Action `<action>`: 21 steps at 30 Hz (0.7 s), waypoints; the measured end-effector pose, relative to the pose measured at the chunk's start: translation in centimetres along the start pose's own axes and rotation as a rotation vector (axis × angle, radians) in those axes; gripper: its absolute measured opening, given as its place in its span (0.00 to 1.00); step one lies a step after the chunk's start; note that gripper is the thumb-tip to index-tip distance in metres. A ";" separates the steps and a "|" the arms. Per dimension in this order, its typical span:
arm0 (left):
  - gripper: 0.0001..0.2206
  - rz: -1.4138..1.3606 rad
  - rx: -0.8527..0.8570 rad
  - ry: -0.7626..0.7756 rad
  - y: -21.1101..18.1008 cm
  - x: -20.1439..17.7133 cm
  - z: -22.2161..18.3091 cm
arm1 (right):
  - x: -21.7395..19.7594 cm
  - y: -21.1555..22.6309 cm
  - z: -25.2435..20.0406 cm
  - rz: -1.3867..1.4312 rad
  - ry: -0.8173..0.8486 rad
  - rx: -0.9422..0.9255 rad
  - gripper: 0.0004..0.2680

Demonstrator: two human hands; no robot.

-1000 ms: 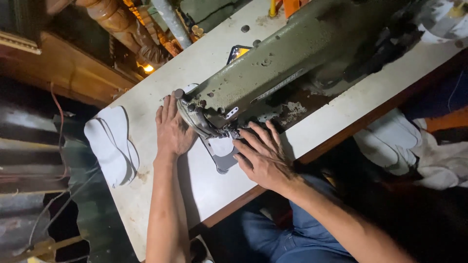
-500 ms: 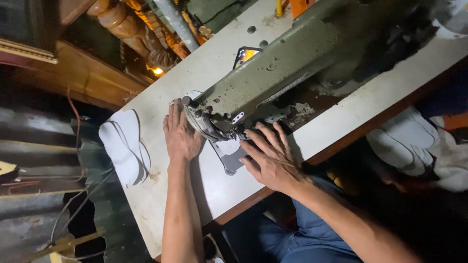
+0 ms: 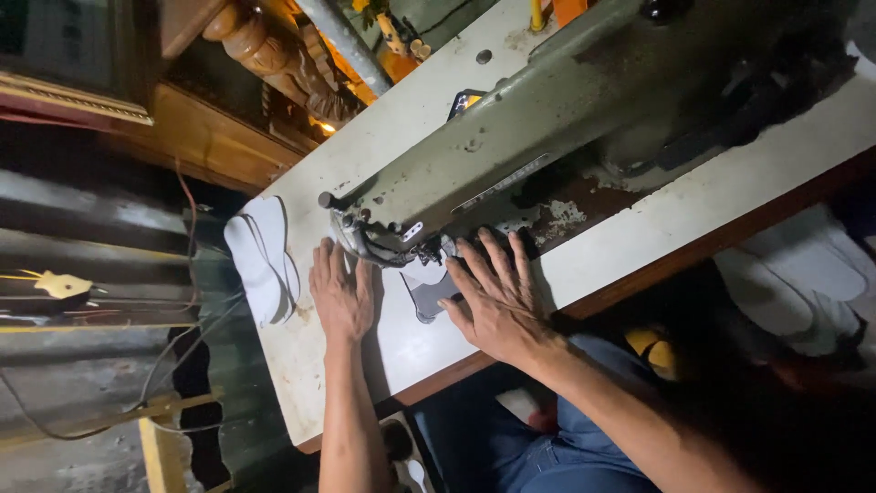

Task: The person is using an industrial sewing machine to stitch the edges of white shoe insoles.

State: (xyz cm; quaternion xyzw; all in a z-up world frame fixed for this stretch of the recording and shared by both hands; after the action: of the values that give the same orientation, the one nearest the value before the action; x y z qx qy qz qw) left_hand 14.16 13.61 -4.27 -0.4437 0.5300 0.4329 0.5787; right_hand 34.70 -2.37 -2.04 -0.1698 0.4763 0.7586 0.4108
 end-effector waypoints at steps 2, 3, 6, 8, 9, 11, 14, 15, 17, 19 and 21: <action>0.32 -0.033 -0.143 0.052 0.9 -0.1 -1.5 | 0.0 -0.3 -0.2 -0.004 -0.026 0.004 0.19; 0.32 -0.023 -0.151 0.049 0.8 -0.3 -2.4 | -0.2 -0.4 -0.2 0.009 -0.027 0.001 0.19; 0.31 -0.040 -0.187 0.025 0.8 -1.0 -5.0 | 0.3 -0.8 -0.3 0.016 0.052 0.005 0.21; 0.31 -0.089 -0.179 0.024 0.6 -1.3 -6.6 | 0.7 -1.1 -0.2 0.041 0.101 0.023 0.21; 0.31 -0.088 -0.187 0.021 0.7 -1.2 -7.3 | 0.5 -1.0 -0.1 0.045 0.104 0.016 0.21; 0.31 -0.098 -0.185 0.007 0.8 -1.2 -8.7 | 0.5 -0.9 0.0 0.015 0.155 0.031 0.22; 0.24 -0.262 -0.083 -0.135 0.4 -1.7 -10.6 | 1.7 -1.3 -0.5 -0.119 0.127 -0.004 0.26; 0.24 -0.256 -0.088 -0.140 0.7 -1.3 -11.2 | 1.7 -1.2 -0.4 -0.111 0.125 -0.008 0.26; 0.18 -0.291 -0.022 -0.252 0.7 -1.3 -12.2 | 1.5 -1.4 -0.5 -0.149 0.100 0.002 0.27; 0.24 -0.318 -0.023 -0.246 0.2 -1.8 -13.7 | 2.0 -1.8 -0.9 -0.128 0.100 0.020 0.27; 0.30 -0.353 -0.009 -0.235 -0.8 -2.2 -15.0 | 2.0 -2.2 -1.1 -0.119 0.093 0.047 0.27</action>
State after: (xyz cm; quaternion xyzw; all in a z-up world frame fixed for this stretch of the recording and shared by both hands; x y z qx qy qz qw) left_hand 11.38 -1.23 -2.66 -0.4786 0.3709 0.3758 0.7015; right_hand 35.03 -1.92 -5.14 -0.2231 0.5018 0.7128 0.4362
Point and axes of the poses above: each hand's wrist, its own z-axis towards the middle knuckle, its own x-axis out of the palm, y = z × x, the point moved 8 cm from there along z, towards the middle knuckle, and after that the axes turned 8 degrees about z, right-handed, at the moved point
